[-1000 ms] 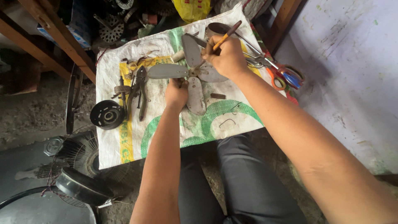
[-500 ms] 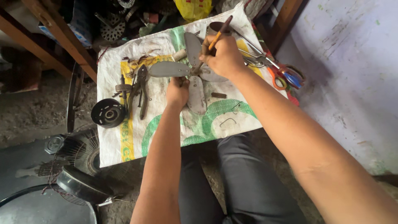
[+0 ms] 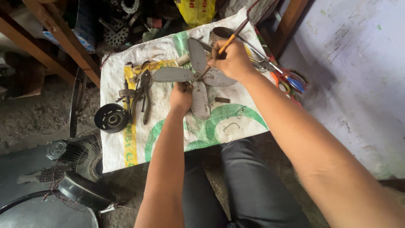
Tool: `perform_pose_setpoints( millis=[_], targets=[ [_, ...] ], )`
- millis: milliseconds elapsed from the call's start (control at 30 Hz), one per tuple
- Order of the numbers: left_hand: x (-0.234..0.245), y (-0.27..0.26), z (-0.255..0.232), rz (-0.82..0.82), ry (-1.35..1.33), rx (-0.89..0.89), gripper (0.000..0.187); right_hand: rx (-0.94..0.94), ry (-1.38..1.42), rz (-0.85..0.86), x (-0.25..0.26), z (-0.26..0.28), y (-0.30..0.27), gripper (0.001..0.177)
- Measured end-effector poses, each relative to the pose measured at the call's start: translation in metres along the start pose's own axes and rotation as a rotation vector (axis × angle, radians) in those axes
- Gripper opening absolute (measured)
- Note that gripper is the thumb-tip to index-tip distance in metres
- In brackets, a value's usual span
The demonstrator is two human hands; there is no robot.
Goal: The person handles and inspects metal fan blades and a hub assembly on a work surface, using a brush and their hands to check and clean the parts.
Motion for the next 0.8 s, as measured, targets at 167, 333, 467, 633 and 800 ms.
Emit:
perform_pose_setpoints(
  millis=[167, 333, 467, 633, 800],
  targets=[
    [0.000, 0.000, 0.002, -0.024, 0.024, -0.036, 0.028, -0.044, 0.077, -0.035, -0.006, 0.004, 0.006, 0.022],
    [0.000, 0.002, 0.004, -0.026, -0.064, -0.059, 0.028, -0.091, 0.160, -0.041, -0.009, -0.001, 0.006, 0.022],
    [0.001, -0.001, 0.001, -0.025, -0.013, -0.040, 0.025, -0.217, 0.441, -0.161, -0.005, -0.032, 0.003, 0.022],
    [0.000, 0.000, 0.004, -0.028, 0.030, -0.014, 0.025, -0.351, 0.492, -0.336, 0.010, -0.102, -0.017, 0.024],
    [-0.001, 0.006, 0.013, -0.059, 0.135, -0.008, 0.029, -0.125, 0.686, -0.745, 0.013, -0.154, -0.072, 0.014]
  ],
)
Point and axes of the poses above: each hand's wrist, its own y-axis towards the middle knuckle, its own x-axis out of the back of the hand, z = x × y, the point moved 1 cm from there along y, towards the middle knuckle, and after that the axes turned 2 degrees about -x, right-handed, at the moved point
